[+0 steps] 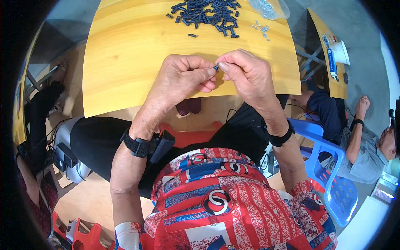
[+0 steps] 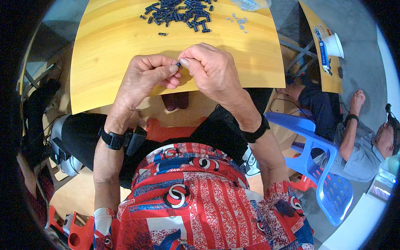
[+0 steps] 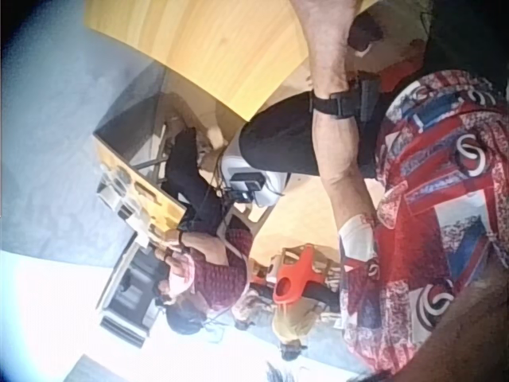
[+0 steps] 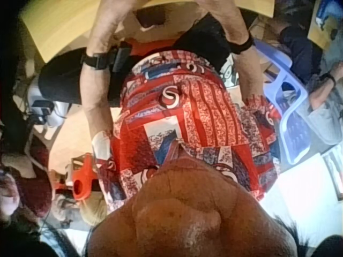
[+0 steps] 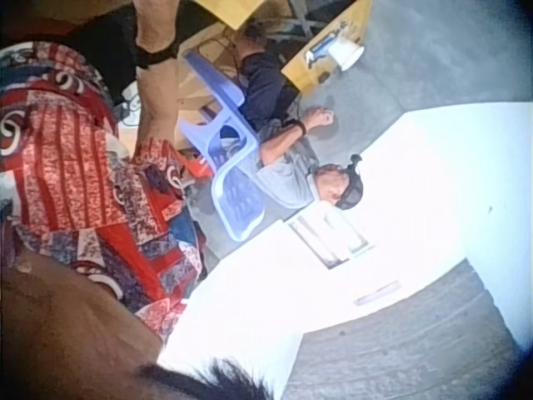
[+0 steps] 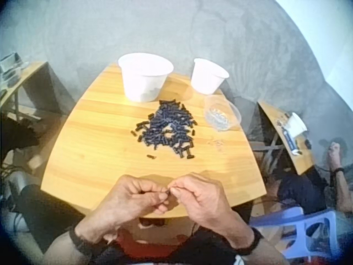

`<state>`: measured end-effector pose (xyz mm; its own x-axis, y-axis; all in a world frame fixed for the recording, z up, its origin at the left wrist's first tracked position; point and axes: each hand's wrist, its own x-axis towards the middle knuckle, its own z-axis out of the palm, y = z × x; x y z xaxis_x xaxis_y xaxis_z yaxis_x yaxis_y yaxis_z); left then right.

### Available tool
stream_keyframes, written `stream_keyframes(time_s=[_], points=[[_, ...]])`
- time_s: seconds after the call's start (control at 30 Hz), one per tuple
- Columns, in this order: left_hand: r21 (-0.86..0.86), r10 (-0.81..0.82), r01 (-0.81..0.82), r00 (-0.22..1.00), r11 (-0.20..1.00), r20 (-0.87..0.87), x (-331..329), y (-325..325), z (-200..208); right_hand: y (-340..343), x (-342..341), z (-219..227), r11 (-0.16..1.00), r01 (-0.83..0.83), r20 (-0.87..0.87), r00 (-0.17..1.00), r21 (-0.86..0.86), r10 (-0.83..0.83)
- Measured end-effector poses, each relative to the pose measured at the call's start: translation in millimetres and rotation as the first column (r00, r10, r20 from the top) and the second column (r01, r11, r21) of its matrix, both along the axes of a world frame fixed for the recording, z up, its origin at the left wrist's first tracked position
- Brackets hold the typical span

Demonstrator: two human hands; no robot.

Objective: Assembling small blue and white plastic components on a table.

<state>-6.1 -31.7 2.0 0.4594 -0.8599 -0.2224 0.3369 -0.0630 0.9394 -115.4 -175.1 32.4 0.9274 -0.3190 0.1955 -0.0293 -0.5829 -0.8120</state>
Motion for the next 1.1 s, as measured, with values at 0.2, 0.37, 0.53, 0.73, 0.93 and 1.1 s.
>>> stream_keyframes(time_s=[0.2, 0.37, 0.53, 0.73, 0.93, 1.1], points=[[0.028, 0.040, -0.040, 0.999, 0.999, 0.022, -2.8, -1.0, 0.4, 0.3, 4.4, -0.8, 0.962, 0.003, 0.077, 0.997, -0.272, 0.019], [0.022, 0.055, -0.056, 0.998, 0.998, 0.028, -3.6, -2.0, 1.6, 1.6, 4.2, -1.0, 0.963, 0.022, 0.087, 0.996, -0.269, 0.001], [0.050, 0.063, -0.064, 0.998, 0.997, 0.020, -4.1, -2.9, 4.1, 0.2, 2.2, -3.8, 0.976, 0.017, 0.090, 0.996, -0.216, 0.003], [0.018, 0.069, -0.070, 0.997, 0.997, 0.019, -2.9, -1.6, -1.7, -5.7, -4.7, -2.9, 0.973, -0.030, 0.090, 0.995, -0.227, 0.052], [-0.008, 0.103, -0.102, 0.988, 0.995, 0.113, -3.3, -7.2, -4.5, -9.7, -7.2, 3.6, 0.797, -0.110, 0.038, 0.986, -0.594, 0.164], [-0.021, 0.128, -0.126, 0.979, 0.992, 0.161, -5.7, -7.9, -5.2, -5.2, -4.0, 5.4, 0.673, -0.137, -0.006, 0.981, -0.727, 0.193]])
